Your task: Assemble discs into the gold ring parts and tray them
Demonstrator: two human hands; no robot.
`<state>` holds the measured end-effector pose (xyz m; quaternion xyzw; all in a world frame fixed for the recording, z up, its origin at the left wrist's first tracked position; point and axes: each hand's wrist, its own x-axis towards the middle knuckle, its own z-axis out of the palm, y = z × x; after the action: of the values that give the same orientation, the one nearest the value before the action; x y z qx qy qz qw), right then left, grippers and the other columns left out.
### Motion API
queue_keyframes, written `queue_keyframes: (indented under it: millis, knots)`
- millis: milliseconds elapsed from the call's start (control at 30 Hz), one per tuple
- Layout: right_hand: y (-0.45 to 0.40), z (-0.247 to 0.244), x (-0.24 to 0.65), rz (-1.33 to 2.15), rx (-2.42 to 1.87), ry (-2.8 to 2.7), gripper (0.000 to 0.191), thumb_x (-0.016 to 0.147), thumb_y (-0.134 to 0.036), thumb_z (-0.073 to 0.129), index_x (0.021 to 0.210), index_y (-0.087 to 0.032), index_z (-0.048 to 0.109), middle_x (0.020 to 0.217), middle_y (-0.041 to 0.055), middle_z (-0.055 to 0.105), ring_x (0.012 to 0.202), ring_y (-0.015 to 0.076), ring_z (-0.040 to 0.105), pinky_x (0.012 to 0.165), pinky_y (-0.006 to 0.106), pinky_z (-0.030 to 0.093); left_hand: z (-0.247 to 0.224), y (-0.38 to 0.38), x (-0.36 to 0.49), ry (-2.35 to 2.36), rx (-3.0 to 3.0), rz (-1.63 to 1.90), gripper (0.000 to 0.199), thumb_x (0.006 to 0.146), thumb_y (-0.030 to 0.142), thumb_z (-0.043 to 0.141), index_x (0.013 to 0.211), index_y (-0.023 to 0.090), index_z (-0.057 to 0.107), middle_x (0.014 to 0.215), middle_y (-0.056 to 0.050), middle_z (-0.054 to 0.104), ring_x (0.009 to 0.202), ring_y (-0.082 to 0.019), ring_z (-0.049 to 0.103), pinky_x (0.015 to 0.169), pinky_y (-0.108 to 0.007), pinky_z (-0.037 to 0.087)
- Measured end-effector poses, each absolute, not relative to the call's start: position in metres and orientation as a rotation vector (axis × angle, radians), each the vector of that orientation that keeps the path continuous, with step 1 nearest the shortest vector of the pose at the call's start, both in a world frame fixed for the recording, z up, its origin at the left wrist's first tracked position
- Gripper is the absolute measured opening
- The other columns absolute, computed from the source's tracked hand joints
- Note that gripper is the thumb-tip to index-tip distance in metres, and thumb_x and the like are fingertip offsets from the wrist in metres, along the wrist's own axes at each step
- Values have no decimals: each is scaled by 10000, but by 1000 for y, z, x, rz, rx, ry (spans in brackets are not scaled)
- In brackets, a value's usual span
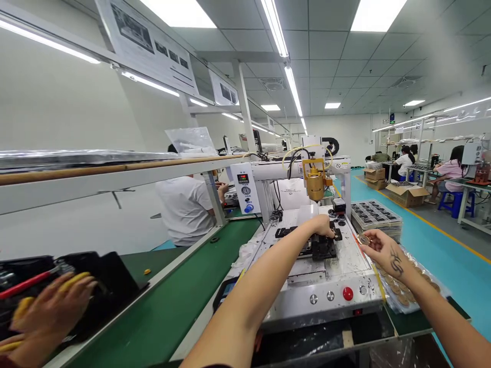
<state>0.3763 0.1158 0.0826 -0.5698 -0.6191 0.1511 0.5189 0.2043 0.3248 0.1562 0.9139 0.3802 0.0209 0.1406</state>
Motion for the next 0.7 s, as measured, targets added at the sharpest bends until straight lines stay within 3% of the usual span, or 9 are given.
queue_keyframes:
  millis: [167, 300, 433, 700]
  knots:
    - [205, 87, 367, 417, -1365, -1695, 347, 845, -368, 797, 1089, -154, 676, 879, 26, 674, 766, 174, 587, 711, 305, 508, 181, 303, 170, 1006, 2566, 477, 247, 915, 327, 758, 1050, 124, 726, 1028, -68, 765, 928, -225, 725, 825, -351, 588]
    - [257, 92, 365, 551, -1409, -1919, 244, 979, -356, 739, 1092, -144, 691, 1011, 38, 709, 852, 175, 683, 775, 338, 591, 198, 278, 128, 898, 2478, 737, 247, 813, 269, 735, 1025, 144, 716, 985, -85, 787, 858, -202, 727, 773, -299, 558]
    - [280, 92, 368, 637, -1433, -2094, 283, 1024, -369, 697, 1200, -147, 690, 1160, 64, 718, 970, 213, 722, 843, 393, 629, 200, 246, 81, 846, 2428, 818, 236, 811, 301, 712, 1008, 174, 683, 960, -70, 769, 797, -182, 700, 750, -304, 553]
    - [281, 86, 370, 454, -1431, -2227, 265, 1038, -373, 675, 1198, -164, 703, 1212, 73, 720, 1040, 228, 717, 919, 427, 616, 189, 181, 5, 885, 2372, 797, 215, 853, 298, 664, 1044, 202, 646, 900, -11, 718, 795, -162, 637, 765, -306, 530]
